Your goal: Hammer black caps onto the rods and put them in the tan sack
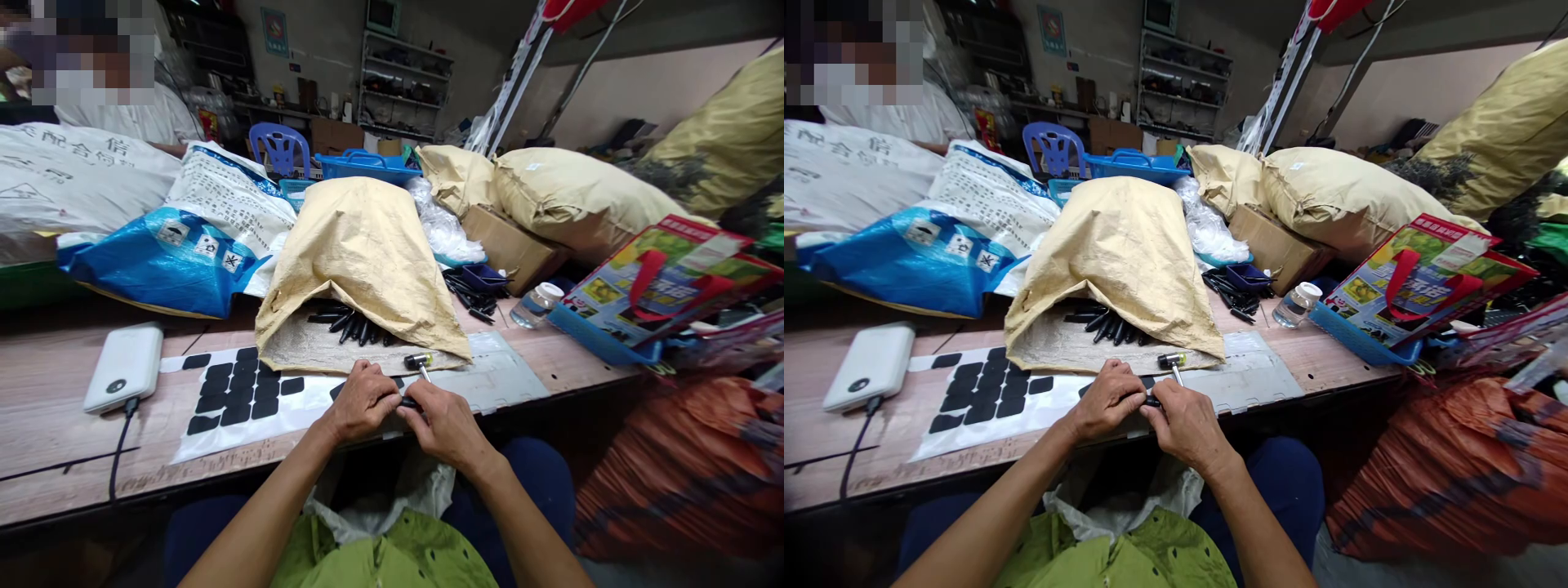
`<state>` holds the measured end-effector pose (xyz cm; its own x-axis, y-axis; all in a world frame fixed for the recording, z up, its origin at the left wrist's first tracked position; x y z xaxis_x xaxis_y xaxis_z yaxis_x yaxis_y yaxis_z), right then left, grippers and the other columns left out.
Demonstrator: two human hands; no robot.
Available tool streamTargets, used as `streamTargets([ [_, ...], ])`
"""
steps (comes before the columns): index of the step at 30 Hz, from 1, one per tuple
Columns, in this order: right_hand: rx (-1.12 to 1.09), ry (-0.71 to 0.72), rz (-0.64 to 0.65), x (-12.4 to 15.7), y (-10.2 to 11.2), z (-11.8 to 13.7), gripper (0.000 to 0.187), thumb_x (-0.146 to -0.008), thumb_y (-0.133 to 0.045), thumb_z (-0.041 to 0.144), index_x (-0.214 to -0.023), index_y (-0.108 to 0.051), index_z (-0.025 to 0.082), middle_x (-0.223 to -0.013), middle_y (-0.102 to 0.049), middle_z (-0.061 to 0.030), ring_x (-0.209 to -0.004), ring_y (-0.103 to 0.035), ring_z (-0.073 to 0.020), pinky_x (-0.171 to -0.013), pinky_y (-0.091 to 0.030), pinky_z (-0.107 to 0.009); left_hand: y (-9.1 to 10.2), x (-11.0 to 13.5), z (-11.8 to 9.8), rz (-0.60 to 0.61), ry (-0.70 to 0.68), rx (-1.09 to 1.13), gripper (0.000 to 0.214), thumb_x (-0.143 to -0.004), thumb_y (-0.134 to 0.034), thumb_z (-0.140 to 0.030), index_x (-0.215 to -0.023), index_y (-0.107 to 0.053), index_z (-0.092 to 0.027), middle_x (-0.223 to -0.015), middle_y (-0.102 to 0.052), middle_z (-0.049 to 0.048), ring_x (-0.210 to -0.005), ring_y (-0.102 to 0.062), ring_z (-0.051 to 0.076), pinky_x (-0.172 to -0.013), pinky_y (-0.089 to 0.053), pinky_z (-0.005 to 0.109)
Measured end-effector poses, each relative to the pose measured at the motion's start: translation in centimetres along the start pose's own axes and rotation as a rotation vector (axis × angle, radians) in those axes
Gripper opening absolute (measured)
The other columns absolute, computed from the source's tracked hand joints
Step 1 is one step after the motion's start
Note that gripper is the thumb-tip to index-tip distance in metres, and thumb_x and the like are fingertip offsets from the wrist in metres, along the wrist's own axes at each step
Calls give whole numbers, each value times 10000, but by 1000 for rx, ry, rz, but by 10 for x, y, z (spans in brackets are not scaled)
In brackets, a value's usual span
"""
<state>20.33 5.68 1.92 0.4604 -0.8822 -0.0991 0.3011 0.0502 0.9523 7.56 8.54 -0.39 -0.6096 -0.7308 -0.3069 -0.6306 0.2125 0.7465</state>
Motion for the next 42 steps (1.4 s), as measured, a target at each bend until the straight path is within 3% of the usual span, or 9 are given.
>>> streamTargets([
  [4,41,21,25,1,3,6,156,-946,-643,362,-971,-570,226,-978,-633,-25,-840,-593,-178,-702,-366,-276,0,0,-1,10,-22,-14,424,-1035,-398,-365,-677,-527,-178,-692,-622,14,-780,-493,187,-863,-294,406],
  [11,158,48,28,-3,-2,14,102,-987,-576,300,-934,-562,214,-963,-628,-39,-819,-587,-179,-667,-356,-289,-2,-1,0,-4,-50,-23,471,-1051,-347,-383,-647,-469,-173,-672,-597,12,-765,-486,181,-867,-296,410],
  [20,99,42,-67,0,-10,14,88,-972,-561,267,-904,-553,210,-923,-618,-44,-826,-574,-186,-714,-375,-293,-2,0,0,-19,-60,-12,501,-1058,-303,-414,-644,-454,-177,-663,-595,14,-762,-484,182,-874,-293,417],
  [29,150,8,-61,6,-5,16,126,-972,-603,345,-979,-565,224,-970,-617,-44,-889,-587,-207,-684,-349,-304,-4,-1,0,5,-63,-22,523,-1059,-297,-435,-635,-463,-176,-665,-603,22,-756,-480,187,-865,-288,418],
  [42,159,33,-103,5,-16,21,93,-990,-546,260,-914,-560,209,-935,-627,-69,-833,-553,-212,-714,-359,-325,-6,-1,1,23,-86,-64,523,-1068,-290,-399,-624,-451,-175,-653,-607,22,-759,-495,188,-865,-299,418],
])
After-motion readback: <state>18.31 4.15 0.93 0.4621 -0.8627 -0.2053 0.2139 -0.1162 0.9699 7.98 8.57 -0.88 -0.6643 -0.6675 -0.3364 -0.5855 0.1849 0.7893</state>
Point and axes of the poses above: each hand's wrist, its own x-axis away from the middle knuckle, its own y-axis out of the back of the hand, z = x × y, the point moved 7 cm from there along -x, towards the middle knuckle
